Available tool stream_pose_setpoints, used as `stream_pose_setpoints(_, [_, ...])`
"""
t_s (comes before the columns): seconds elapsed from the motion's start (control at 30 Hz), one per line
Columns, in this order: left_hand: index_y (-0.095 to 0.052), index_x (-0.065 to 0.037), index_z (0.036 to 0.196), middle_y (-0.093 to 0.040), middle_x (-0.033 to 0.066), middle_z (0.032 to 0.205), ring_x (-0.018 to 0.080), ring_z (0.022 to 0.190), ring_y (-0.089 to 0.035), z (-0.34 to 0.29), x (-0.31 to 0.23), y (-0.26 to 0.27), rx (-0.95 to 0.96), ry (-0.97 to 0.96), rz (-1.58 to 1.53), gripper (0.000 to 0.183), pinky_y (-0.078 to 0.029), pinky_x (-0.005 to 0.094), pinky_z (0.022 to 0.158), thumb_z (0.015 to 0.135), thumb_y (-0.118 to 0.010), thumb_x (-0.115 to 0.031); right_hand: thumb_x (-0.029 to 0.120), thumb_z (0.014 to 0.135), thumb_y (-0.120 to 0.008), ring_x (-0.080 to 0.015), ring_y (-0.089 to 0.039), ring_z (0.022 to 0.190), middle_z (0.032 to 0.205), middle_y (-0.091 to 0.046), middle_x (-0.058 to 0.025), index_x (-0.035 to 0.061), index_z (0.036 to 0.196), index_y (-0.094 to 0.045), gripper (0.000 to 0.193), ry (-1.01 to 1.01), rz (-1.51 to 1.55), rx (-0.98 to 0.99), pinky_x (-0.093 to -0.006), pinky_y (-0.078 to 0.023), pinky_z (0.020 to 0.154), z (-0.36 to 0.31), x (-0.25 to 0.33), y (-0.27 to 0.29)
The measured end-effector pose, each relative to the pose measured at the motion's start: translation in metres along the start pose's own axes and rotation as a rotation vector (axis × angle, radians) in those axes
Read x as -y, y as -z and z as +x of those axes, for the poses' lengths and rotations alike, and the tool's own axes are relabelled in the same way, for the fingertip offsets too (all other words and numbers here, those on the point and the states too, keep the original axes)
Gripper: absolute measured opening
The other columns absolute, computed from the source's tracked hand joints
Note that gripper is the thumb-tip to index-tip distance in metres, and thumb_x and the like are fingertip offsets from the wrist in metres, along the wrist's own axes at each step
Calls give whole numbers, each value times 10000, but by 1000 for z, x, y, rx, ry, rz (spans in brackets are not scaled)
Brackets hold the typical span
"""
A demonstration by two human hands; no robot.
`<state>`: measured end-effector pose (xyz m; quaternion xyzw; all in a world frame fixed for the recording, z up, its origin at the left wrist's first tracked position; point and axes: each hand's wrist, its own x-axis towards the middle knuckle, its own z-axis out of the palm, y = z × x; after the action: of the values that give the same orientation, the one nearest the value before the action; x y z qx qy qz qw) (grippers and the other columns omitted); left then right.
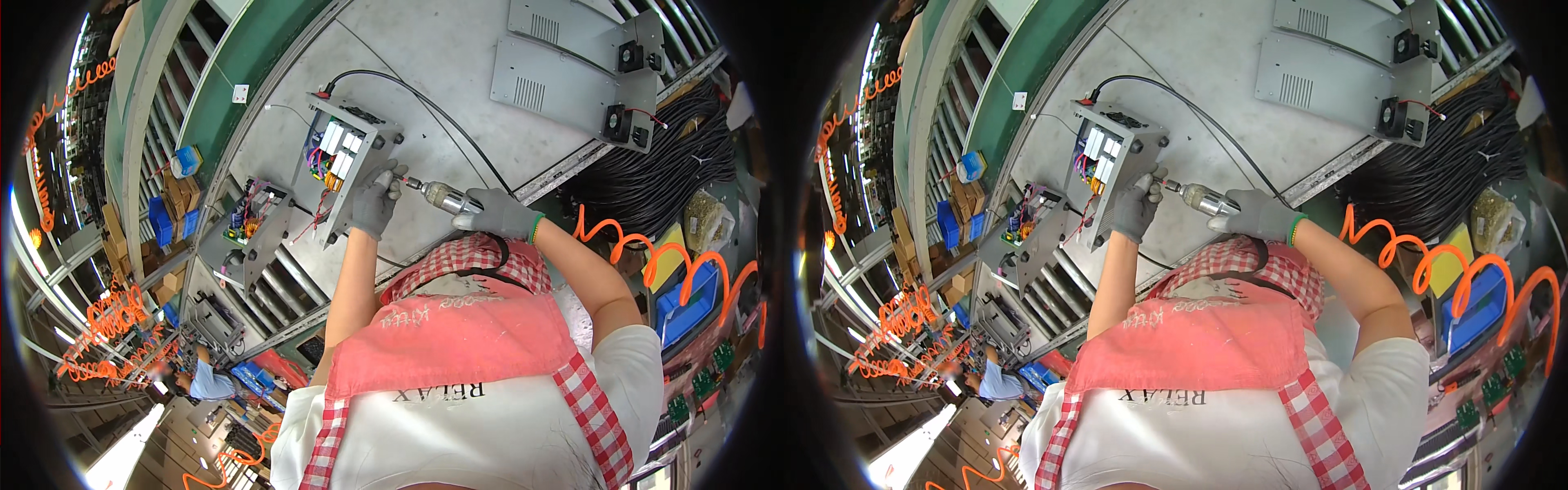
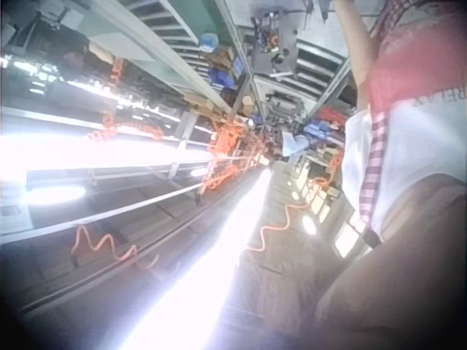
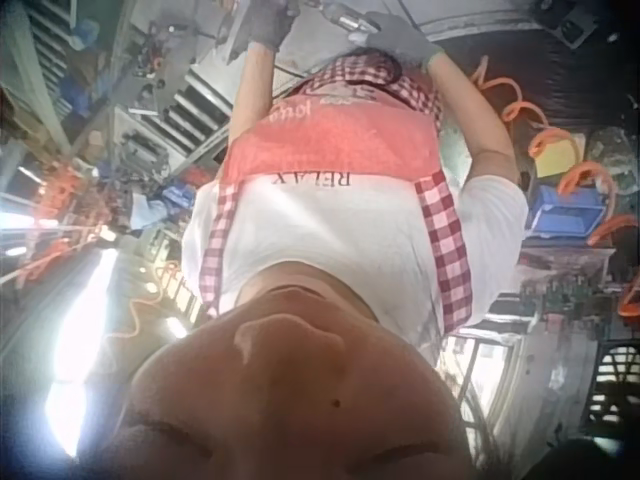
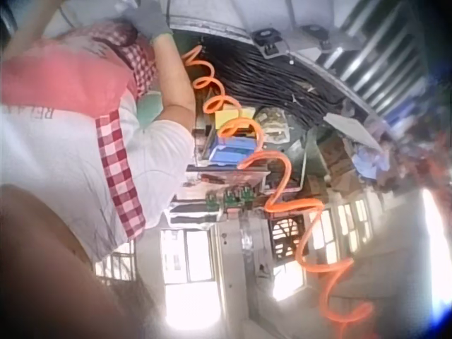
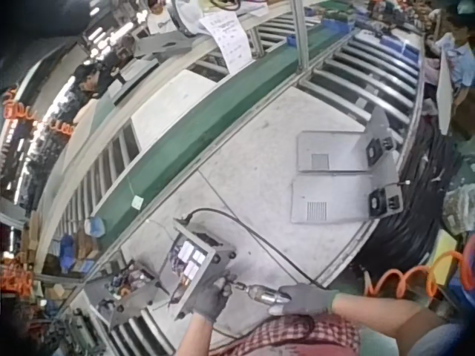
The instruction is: The person uses a pneumatic screwdriver to fasten screws into the back of a grey electronic device on a factory assembly line. They then pick up a second identical device, place it next to the first, and continue fastening screws into its back panel. The person handles the devices and the tool with gloved hands throughout the process.
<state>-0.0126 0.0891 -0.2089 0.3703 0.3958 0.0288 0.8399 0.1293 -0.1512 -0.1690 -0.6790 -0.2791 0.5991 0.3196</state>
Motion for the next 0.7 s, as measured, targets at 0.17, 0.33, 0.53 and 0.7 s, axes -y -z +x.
stream_pose_setpoints(0.17, [-473, 49, 1269, -579, 188, 1181, 90, 715, -507, 8, 1, 10, 14, 59, -164, 335, -434, 228, 620, 948, -510, -40, 619, 758, -621, -320, -630, 840, 879, -635, -211, 0, 965, -599, 653, 25, 12, 2, -394, -470, 762, 0, -2, 1])
stream_pose_setpoints(0.33, [-445, 33, 1307, -552, 189, 1237, 103, 708, -506, 7, -5, 8, 105, 93, -131, 371, -436, 236, 621, 948, -506, -36, 627, 753, -624, -289, -627, 808, 854, -629, -197, 1, 936, -604, 653, 36, 7, -6, -382, -469, 740, 1, -8, 1])
stream_pose_setpoints(0.53, [-488, 44, 1250, -596, 174, 1163, 106, 711, -543, 4, 5, 10, 135, 94, -348, 332, -442, 237, 609, 940, -536, -63, 613, 751, -642, -225, -597, 734, 762, -601, -142, 6, 914, -596, 630, 19, 85, 14, -361, -465, 689, 0, -9, 0])
stream_pose_setpoints(0.7, [-639, -10, 1054, -675, 106, 921, 91, 673, -546, 4, 15, 2, -150, 46, 99, 261, -429, 217, 562, 932, -606, -239, 604, 748, -647, -265, -632, 783, 822, -632, -169, 25, 959, -600, 618, -7, 109, -98, -379, -479, 714, 10, -10, -8])
